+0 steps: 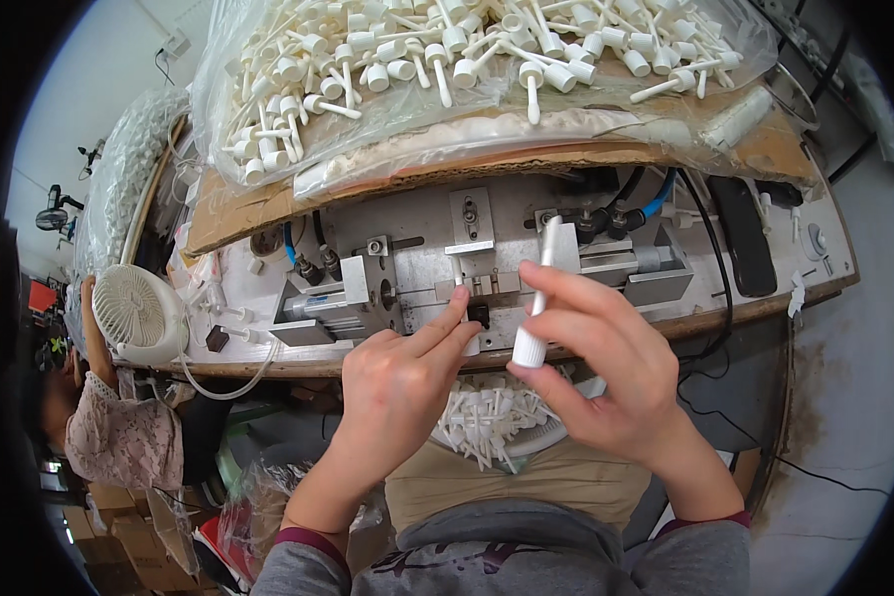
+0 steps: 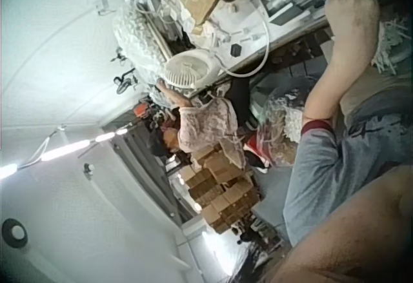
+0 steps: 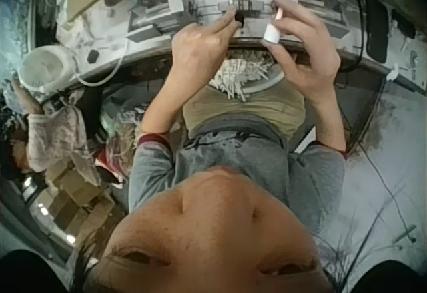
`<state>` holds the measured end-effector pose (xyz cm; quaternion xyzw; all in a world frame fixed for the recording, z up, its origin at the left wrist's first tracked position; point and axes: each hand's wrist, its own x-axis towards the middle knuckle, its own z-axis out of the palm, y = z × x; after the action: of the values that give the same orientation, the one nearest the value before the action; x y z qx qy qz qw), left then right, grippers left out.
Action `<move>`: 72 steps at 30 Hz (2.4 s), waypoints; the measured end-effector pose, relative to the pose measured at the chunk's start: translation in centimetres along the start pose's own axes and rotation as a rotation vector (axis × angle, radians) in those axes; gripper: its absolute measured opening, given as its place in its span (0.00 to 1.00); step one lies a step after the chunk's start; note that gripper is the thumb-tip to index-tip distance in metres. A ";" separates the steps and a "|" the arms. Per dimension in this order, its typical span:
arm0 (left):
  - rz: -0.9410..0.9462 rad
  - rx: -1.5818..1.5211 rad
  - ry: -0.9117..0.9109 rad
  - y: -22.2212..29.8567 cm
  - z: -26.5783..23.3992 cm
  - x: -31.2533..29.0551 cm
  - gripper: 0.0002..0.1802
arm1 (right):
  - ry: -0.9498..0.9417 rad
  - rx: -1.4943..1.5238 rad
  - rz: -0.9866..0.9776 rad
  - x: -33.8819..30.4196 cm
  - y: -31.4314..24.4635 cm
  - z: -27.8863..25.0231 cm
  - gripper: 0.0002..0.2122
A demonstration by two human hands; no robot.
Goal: Manually assemble white plastic sprayer pump components using a specialized assembly jig.
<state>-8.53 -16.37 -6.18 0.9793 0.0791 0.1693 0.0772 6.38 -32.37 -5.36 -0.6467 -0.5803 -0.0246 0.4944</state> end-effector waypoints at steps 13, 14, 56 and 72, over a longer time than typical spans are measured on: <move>0.162 -0.070 0.514 -7.2 -1.5 16.2 0.14 | -0.263 -0.517 -0.179 -0.8 0.0 4.8 0.10; 0.148 -0.060 0.502 -7.5 -0.7 17.1 0.14 | -0.265 -0.537 -0.177 -0.4 -0.2 4.9 0.10; -0.016 -0.191 0.129 -0.3 0.5 -0.1 0.20 | 0.006 -0.381 0.128 13.0 5.8 -2.7 0.16; 0.014 -0.519 0.563 0.2 1.2 3.0 0.24 | 0.014 0.585 0.562 2.8 -1.6 2.6 0.14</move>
<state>-5.27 -16.17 -6.27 0.8429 0.0449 0.4467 0.2964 4.58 -28.87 -4.04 -0.6121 -0.3598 0.2732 0.6490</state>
